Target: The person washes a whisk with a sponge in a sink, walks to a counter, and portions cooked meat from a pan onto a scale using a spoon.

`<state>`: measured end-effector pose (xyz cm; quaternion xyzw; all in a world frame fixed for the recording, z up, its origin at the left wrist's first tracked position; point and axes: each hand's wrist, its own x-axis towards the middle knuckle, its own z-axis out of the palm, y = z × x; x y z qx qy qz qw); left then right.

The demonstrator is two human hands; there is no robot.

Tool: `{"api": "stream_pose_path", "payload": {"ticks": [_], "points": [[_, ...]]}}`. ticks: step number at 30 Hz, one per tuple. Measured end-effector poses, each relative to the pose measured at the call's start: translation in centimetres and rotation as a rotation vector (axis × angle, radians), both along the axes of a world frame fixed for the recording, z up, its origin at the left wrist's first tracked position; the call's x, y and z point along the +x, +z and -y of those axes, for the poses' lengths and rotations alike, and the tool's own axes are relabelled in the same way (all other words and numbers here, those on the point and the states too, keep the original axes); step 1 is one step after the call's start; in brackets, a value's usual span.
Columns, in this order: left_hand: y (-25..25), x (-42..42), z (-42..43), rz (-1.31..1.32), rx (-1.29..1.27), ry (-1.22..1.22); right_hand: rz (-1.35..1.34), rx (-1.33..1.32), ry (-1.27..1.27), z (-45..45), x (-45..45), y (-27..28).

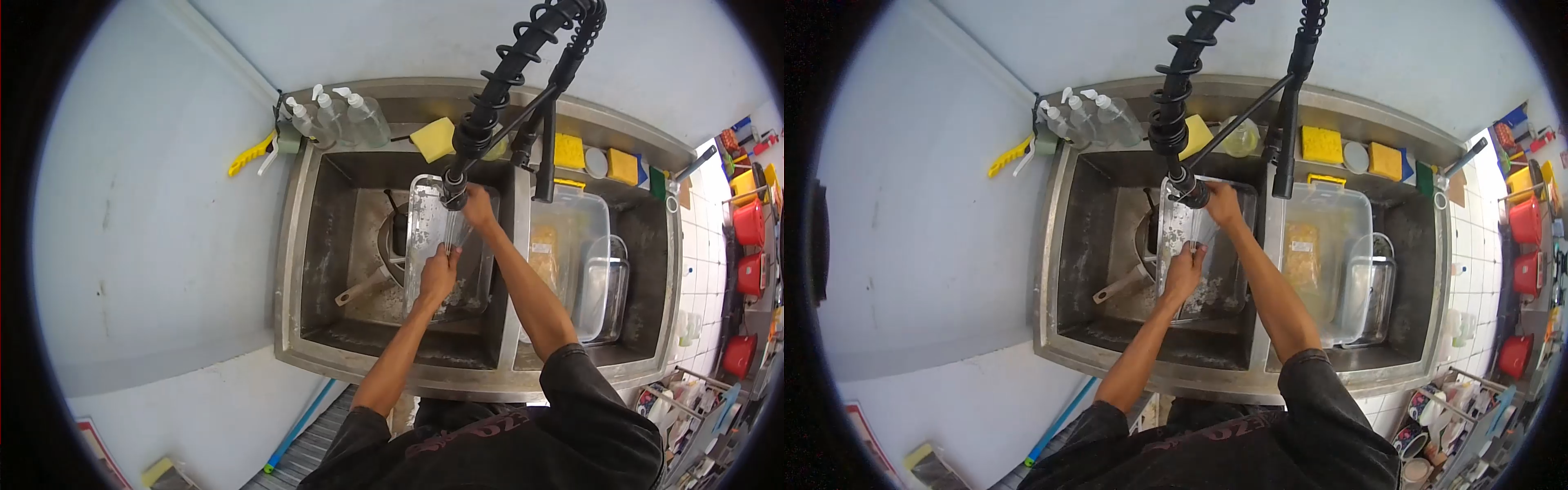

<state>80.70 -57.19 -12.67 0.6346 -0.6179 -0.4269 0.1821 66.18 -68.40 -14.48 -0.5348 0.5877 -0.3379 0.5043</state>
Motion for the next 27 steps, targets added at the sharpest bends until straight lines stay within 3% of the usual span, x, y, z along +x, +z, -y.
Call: {"api": "stream_pose_path", "payload": {"ticks": [1,4,6,8,10,12,13,15,16,17,18,20,23,24,26,27], "points": [[-0.2,0.4,0.5,-0.028,-0.013,0.01,0.105,0.048,-0.06,0.2,0.2,-0.1],[-0.6,1.9,1.9,-0.047,0.02,-0.061,-0.317,-0.606,-0.504,-3.4,4.9,2.2],[-0.6,3.2,2.6,-0.025,0.058,-0.134,-0.355,-0.618,-0.378,-2.1,3.9,-1.3],[-0.1,3.5,1.4,0.001,0.01,-0.161,-0.292,-0.388,-0.149,-1.6,2.3,-2.8],[0.1,3.0,0.9,-0.031,-0.036,-0.157,-0.052,-0.373,-0.359,-1.6,2.4,-0.8],[-0.3,2.9,1.6,-0.127,0.132,-0.058,0.093,-0.255,-0.607,-2.0,3.6,-0.6],[-0.3,2.8,2.2,-0.179,0.217,-0.019,0.003,-0.366,-0.605,-2.2,4.2,-2.9],[-0.2,3.1,3.0,-0.293,0.268,0.047,0.158,-0.167,-0.535,-3.7,6.1,-5.1],[0.5,3.3,3.2,-0.418,0.388,0.099,0.364,-0.111,-0.568,-3.8,7.4,-5.6],[1.1,3.3,3.1,-0.485,0.423,0.091,0.418,0.04,-0.541,-4.0,6.4,-2.3],[1.8,3.2,2.8,-0.501,0.427,0.066,0.673,0.196,-0.464,-2.9,4.8,-2.0],[2.7,2.6,2.3,-0.518,0.49,0.056,0.638,0.132,-0.438,-1.0,2.3,-1.0],[0.3,3.0,3.8,-0.662,0.53,0.156,0.118,-0.537,-0.47,-1.1,5.0,-4.0],[-0.9,3.3,4.7,-0.653,0.496,0.22,0.447,0.022,-0.434,-3.6,5.9,0.5],[-3.0,3.8,6.4,-0.586,0.448,0.154,0.17,-0.169,-0.397,-4.6,7.2,-1.4],[-2.7,3.5,6.7,-0.575,0.448,0.157,0.165,-0.191,-0.392,-4.7,6.7,-1.6]]}}
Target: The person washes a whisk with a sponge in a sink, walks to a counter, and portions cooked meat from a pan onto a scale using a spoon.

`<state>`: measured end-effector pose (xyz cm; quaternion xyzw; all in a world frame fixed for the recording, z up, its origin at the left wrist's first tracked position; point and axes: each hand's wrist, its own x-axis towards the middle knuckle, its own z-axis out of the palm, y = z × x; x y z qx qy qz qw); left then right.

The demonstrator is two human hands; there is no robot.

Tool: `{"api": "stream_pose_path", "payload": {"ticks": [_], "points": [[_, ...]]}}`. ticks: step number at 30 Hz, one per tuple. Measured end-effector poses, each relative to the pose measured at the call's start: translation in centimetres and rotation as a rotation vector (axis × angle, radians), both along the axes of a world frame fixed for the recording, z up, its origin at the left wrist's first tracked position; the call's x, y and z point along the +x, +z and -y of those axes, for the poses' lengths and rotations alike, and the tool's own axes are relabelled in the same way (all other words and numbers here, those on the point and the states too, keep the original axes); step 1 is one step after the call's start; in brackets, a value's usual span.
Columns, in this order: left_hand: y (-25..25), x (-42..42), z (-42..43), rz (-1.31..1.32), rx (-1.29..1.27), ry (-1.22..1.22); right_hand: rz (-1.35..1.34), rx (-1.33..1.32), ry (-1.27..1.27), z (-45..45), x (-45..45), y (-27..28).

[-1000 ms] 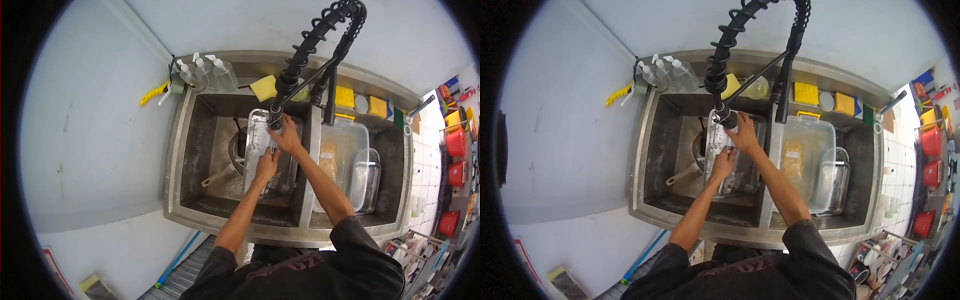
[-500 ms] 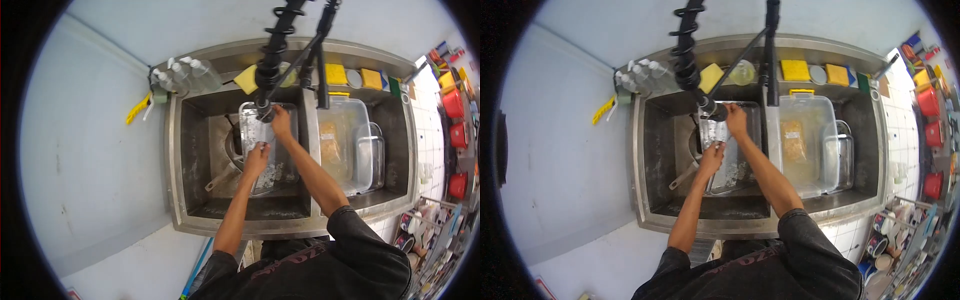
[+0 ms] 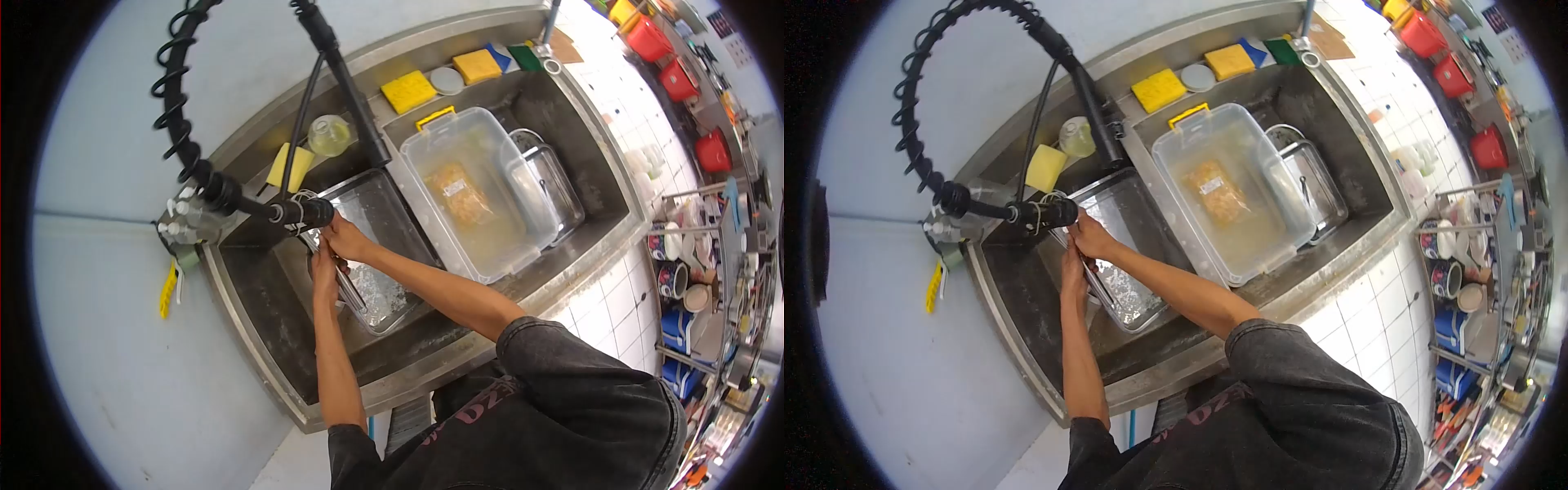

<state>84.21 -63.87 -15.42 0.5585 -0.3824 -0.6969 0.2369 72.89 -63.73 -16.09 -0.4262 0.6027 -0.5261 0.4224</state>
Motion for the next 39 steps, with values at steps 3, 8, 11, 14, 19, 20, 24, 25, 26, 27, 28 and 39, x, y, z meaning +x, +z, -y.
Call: {"api": "stream_pose_path", "payload": {"ticks": [3,8,11,14,19,20,24,25,26,27,28,39], "points": [[0.8,-1.2,1.5,-0.009,0.002,0.038,0.003,0.05,0.041,-0.5,-1.4,0.1],[0.0,-3.3,6.1,-0.479,0.095,0.212,-0.156,0.153,0.035,-5.0,0.5,-1.7],[-0.6,-3.2,7.0,-0.695,0.136,0.144,0.172,0.329,0.129,-10.0,-0.4,3.5],[0.8,-3.6,5.8,-0.638,0.069,0.298,-0.009,0.341,0.066,-13.8,0.0,2.6],[-1.6,-2.3,6.9,-0.496,-0.041,0.304,-0.154,0.424,0.115,-18.8,-1.8,3.5],[-0.3,-2.7,5.9,-0.501,-0.097,0.252,-0.178,0.433,0.112,-18.9,-2.5,3.6],[-1.5,-4.2,3.5,-0.378,-0.126,0.247,-0.203,0.433,0.054,-16.4,-4.1,7.5],[-1.6,-4.2,3.4,-0.363,-0.088,0.275,-0.166,0.422,0.067,-16.2,-3.9,7.3],[-1.6,-4.0,3.6,-0.414,-0.142,0.275,-0.13,0.413,0.078,-16.1,-3.8,7.1],[-1.1,-3.9,3.9,-0.466,-0.162,0.249,-0.099,0.405,0.089,-16.0,-3.8,7.1],[-0.6,-3.9,4.1,-0.519,-0.183,0.223,0.006,0.389,0.087,-15.9,-3.7,7.2],[0.0,-3.4,4.9,-0.597,0.134,0.309,0.614,0.552,0.121,-15.4,-3.4,8.9]]}}
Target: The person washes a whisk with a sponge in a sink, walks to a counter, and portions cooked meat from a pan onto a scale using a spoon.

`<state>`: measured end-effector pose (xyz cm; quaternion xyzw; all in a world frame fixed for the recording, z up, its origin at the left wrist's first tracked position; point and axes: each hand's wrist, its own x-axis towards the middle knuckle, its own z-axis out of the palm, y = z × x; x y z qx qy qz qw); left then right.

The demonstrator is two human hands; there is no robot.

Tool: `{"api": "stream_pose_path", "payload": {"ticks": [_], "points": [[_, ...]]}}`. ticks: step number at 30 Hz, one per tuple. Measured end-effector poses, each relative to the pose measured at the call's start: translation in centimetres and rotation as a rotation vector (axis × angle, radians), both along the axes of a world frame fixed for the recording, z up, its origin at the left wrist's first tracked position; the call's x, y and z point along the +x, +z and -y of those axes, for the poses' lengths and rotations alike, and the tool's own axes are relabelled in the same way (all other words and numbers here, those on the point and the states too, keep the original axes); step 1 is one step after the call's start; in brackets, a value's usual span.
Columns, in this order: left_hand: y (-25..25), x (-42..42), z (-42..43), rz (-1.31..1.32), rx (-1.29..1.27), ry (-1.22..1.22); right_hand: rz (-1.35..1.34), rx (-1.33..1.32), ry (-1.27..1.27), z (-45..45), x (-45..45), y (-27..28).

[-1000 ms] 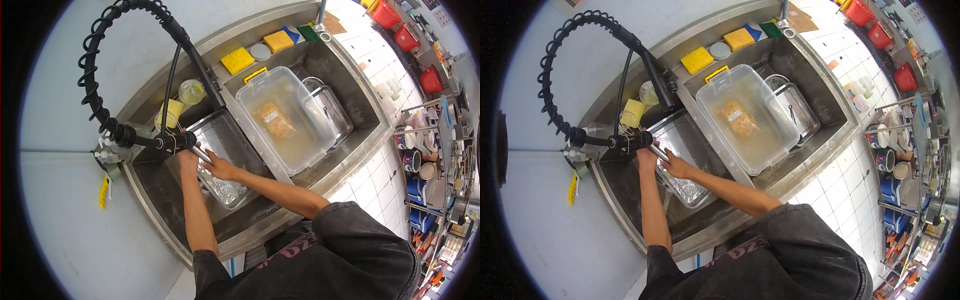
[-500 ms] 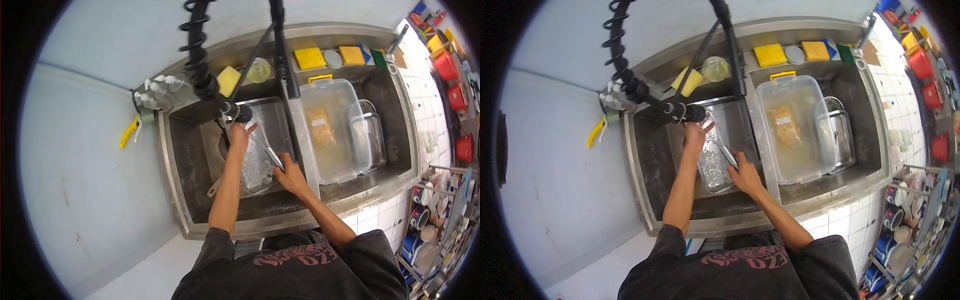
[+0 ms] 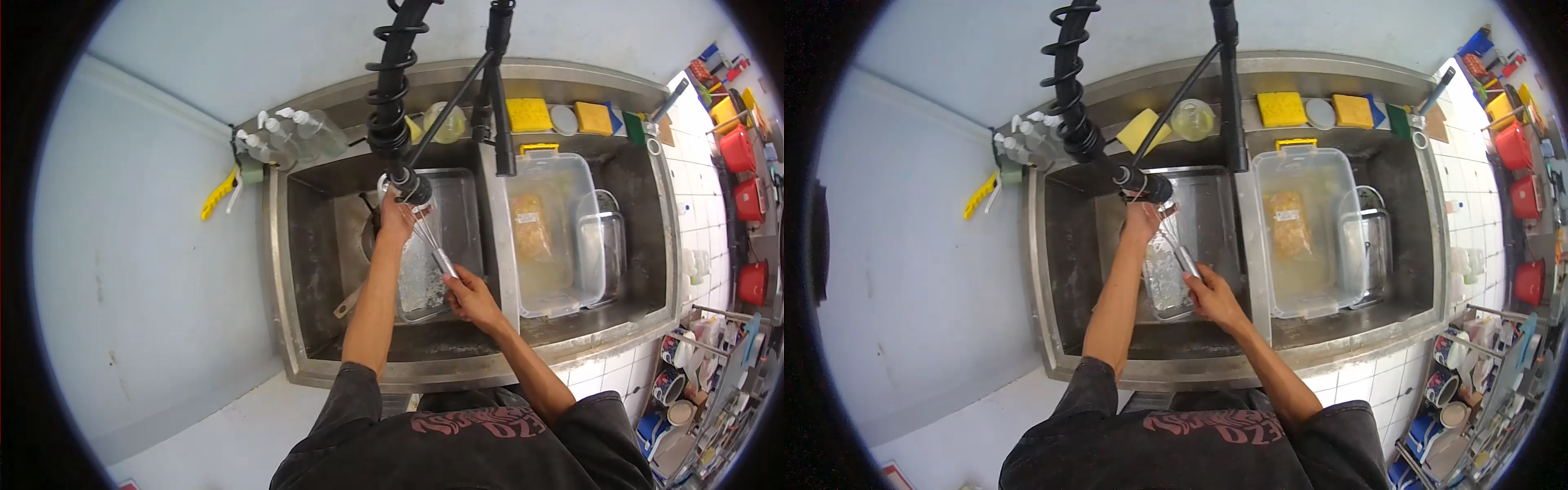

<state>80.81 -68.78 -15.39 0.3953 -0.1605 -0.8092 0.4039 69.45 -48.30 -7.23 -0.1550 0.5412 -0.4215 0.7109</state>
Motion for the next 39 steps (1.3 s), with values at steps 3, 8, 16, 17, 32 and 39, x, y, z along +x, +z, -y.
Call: {"api": "stream_pose_path", "payload": {"ticks": [3,8,16,17,32,39], "points": [[0.3,-1.8,-1.2,-0.07,0.01,-0.03,0.006,-0.035,-0.031,0.8,0.1,-0.2],[3.2,-2.9,-6.9,0.124,0.114,-0.051,-0.251,0.068,0.155,4.0,-1.4,-0.2],[3.9,3.0,-7.4,0.408,-0.099,-0.176,-1.387,-1.014,0.287,23.5,-4.7,-5.7],[4.1,3.2,-8.0,0.398,-0.076,-0.163,-1.544,-1.01,0.388,25.9,-3.8,-7.3],[1.4,5.0,-8.9,0.709,-0.194,-0.295,-0.696,-0.693,-0.097,15.0,1.8,-7.0],[1.9,1.9,-10.4,1.074,-0.569,-0.583,-0.44,-0.272,-0.18,14.1,2.2,-7.2]]}}
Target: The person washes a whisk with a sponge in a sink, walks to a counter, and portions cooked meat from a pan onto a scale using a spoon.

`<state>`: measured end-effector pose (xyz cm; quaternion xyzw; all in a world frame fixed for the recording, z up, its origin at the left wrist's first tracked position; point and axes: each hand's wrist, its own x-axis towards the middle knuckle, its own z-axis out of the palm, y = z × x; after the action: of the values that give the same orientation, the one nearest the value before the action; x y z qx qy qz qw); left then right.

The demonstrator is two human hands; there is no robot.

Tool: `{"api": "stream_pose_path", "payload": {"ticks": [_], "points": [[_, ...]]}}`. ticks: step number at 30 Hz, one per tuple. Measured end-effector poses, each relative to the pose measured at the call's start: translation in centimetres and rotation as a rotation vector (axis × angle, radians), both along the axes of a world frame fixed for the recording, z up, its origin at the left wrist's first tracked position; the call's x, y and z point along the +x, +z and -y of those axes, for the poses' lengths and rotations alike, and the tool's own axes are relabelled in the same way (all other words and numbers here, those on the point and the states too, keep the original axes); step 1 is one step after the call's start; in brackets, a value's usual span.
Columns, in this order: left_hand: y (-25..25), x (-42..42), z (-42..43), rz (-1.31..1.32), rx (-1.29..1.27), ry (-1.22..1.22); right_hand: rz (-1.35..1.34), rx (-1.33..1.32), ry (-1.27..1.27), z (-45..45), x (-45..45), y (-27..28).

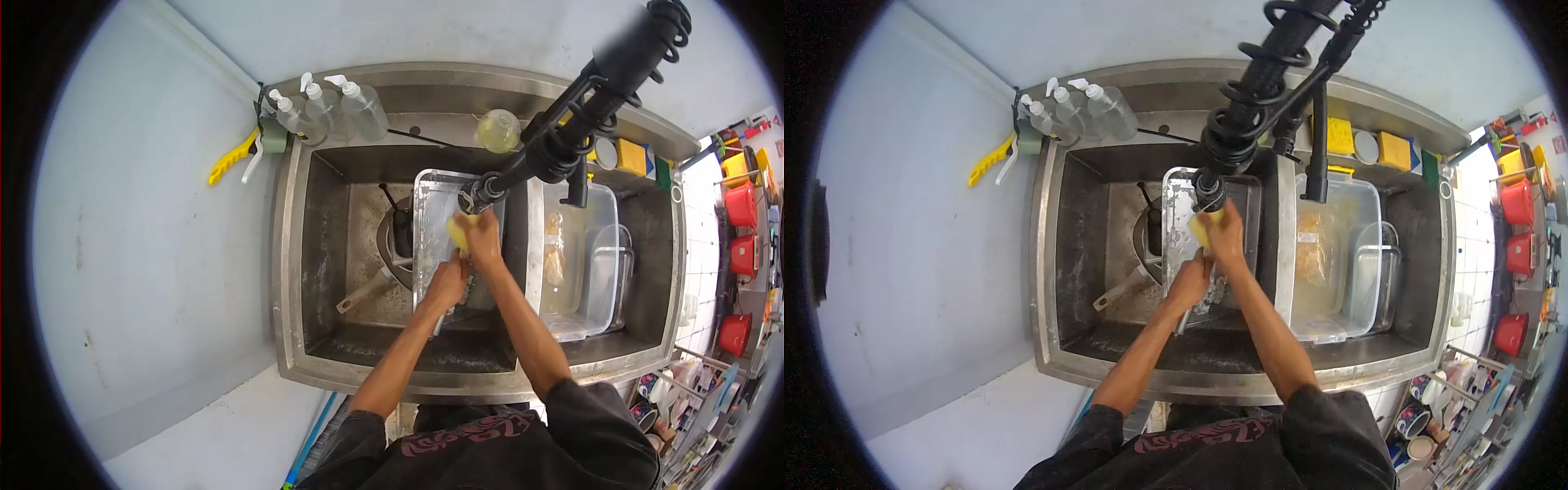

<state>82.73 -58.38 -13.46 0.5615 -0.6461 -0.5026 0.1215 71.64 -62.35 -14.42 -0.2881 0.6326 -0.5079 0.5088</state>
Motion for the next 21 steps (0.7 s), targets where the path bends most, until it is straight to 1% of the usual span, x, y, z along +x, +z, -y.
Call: {"api": "stream_pose_path", "payload": {"ticks": [1,2,5,6,9,10,13,16,17,18,19,20,21], "points": [[0.4,-0.4,-0.1,0.016,0.007,0.001,0.148,0.004,-0.048,0.9,-0.2,-0.3],[0.7,-0.5,0.7,-0.009,-0.018,0.012,0.039,-0.076,-0.083,1.3,-0.2,-1.9],[-0.5,0.0,1.5,-0.012,-0.104,0.03,0.133,-0.162,-0.281,-0.2,2.1,0.1],[0.1,0.3,1.7,0.064,-0.059,-0.013,-0.025,-0.016,-0.186,-1.1,2.2,1.9],[-0.2,0.3,0.3,0.09,-0.134,0.008,-0.228,0.055,-0.022,-0.5,-0.1,-2.6],[-0.1,0.2,0.3,0.09,-0.138,-0.006,-0.219,-0.002,-0.12,0.3,-0.4,-3.1],[0.5,-0.5,0.9,0.072,-0.141,-0.023,0.416,0.033,-0.442,2.7,-0.9,-3.8],[0.9,0.5,1.7,0.02,-0.183,-0.026,0.251,0.039,-0.225,-0.9,1.7,-3.3],[0.4,0.7,1.4,0.05,-0.18,-0.053,0.196,0.046,-0.151,-2.2,2.3,-3.0],[-0.4,0.9,1.3,0.08,-0.181,-0.078,0.202,0.033,-0.157,-2.8,2.2,-2.9],[-0.9,1.5,0.9,0.118,-0.176,-0.109,0.134,0.103,-0.082,-3.1,2.1,-2.1],[-1.5,1.6,0.7,0.118,-0.162,-0.081,0.066,0.175,-0.011,-3.6,1.7,-1.2],[-1.3,1.5,1.1,0.064,-0.2,-0.059,-0.011,0.236,0.058,-3.5,1.2,-0.7]]}}
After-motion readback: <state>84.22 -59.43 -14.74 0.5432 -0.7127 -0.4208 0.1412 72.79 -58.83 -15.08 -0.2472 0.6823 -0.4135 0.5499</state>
